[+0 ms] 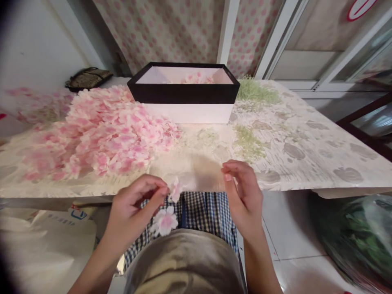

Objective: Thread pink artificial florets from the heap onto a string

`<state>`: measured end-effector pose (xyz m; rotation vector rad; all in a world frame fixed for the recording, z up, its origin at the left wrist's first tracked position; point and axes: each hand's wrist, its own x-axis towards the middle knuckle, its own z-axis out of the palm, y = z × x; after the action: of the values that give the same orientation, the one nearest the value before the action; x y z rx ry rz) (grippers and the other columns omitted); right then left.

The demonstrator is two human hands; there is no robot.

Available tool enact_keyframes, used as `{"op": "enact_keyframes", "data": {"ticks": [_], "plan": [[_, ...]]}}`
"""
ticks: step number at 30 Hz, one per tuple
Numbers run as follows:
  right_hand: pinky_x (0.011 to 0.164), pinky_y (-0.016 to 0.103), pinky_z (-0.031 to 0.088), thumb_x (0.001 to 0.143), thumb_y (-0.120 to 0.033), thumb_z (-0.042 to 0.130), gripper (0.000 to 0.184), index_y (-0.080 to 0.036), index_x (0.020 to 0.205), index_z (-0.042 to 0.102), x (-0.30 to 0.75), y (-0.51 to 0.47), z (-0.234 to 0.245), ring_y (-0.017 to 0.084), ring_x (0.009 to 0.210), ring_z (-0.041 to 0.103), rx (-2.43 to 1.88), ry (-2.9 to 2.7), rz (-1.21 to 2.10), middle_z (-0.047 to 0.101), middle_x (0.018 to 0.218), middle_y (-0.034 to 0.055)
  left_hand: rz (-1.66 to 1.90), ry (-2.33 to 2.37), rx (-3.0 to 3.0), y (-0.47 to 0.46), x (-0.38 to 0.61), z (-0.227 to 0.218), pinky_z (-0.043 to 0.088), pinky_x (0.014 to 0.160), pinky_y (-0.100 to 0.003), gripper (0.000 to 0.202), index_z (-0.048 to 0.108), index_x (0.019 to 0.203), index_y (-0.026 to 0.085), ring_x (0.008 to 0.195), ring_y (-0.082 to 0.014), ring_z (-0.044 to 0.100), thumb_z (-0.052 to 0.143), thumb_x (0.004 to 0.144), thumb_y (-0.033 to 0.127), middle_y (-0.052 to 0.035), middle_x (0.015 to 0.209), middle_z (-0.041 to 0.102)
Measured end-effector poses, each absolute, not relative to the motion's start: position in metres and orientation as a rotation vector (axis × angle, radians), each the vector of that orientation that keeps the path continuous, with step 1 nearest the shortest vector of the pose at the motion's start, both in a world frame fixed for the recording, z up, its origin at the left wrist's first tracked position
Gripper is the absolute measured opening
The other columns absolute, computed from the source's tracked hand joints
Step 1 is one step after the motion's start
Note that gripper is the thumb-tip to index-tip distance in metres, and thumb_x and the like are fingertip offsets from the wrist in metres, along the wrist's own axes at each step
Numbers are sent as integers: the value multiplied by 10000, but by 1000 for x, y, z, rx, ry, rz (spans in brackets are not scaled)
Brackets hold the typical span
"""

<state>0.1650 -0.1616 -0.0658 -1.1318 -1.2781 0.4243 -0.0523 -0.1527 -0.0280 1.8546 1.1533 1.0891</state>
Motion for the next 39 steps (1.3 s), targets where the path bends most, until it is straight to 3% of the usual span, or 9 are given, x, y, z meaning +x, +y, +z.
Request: {"op": "enact_keyframes", "data": {"ticks": [3,7,11,15,20,24,27,34,39], "plan": [[816,412,461,862,-218,578,173,-207,1032,610,188,-144,-68,203,848,543,-1474,-1345,76,569,989,64,1222,1295,1892,-125,-38,-28,361,486,-201,38,525,910,197,505,-94,484,526,926,231,52,604,540],[888,528,408,826,-252,615,179,-154,953,695,204,-119,-70,290,939,470,-1740,-1633,-152,556,950,121,839,1543,2158,-93,-22,-30,364,550,-257,24,524,907,181,578,-158,551,514,892,165,17,634,561],[895,505,399,856,-235,583,201,-152,975,723,201,-101,-66,299,961,449,-1767,-1749,-286,557,993,140,669,1619,2244,-85,-24,-31,408,633,-304,107,551,898,166,751,-222,611,469,880,100,-65,823,642],[843,455,381,891,-184,522,251,-189,1052,715,194,-87,-54,305,963,467,-1806,-1947,-319,614,1051,122,764,1447,2205,-83,-34,-30,441,684,-307,133,565,841,165,763,-202,604,476,864,69,-56,829,640],[793,415,331,899,-154,484,241,-189,955,715,190,-75,-39,290,918,524,-1919,-2134,-322,662,985,98,1127,1425,2071,-76,-27,-28,463,654,-279,125,568,882,173,692,-162,562,465,887,102,-27,799,612],[789,404,317,872,-67,425,279,-140,761,670,190,-69,-37,266,868,556,-1970,-2185,-348,665,841,103,906,1590,2331,-72,-19,-33,473,833,-384,93,573,873,149,905,-247,577,488,888,115,-83,883,597],[792,418,321,842,-20,401,267,-107,795,649,189,-67,-41,288,875,569,-1970,-2188,-393,664,851,133,705,1735,2426,-73,-21,-33,457,893,-446,88,591,914,121,988,-301,565,535,896,187,-129,974,591],[809,436,382,871,-116,410,270,-152,939,669,201,-74,-49,289,915,600,-1880,-2137,-380,678,973,112,679,1537,2221,-81,-44,-17,499,850,-380,216,597,1101,106,910,-239,626,491,915,134,-112,995,665],[763,418,439,824,-154,432,265,-141,939,671,225,-87,-53,278,846,608,-1895,-2042,-364,665,936,133,886,1860,2352,-65,-68,-7,479,906,-413,337,570,1200,76,1015,-280,591,438,890,72,-158,1116,620]]}}
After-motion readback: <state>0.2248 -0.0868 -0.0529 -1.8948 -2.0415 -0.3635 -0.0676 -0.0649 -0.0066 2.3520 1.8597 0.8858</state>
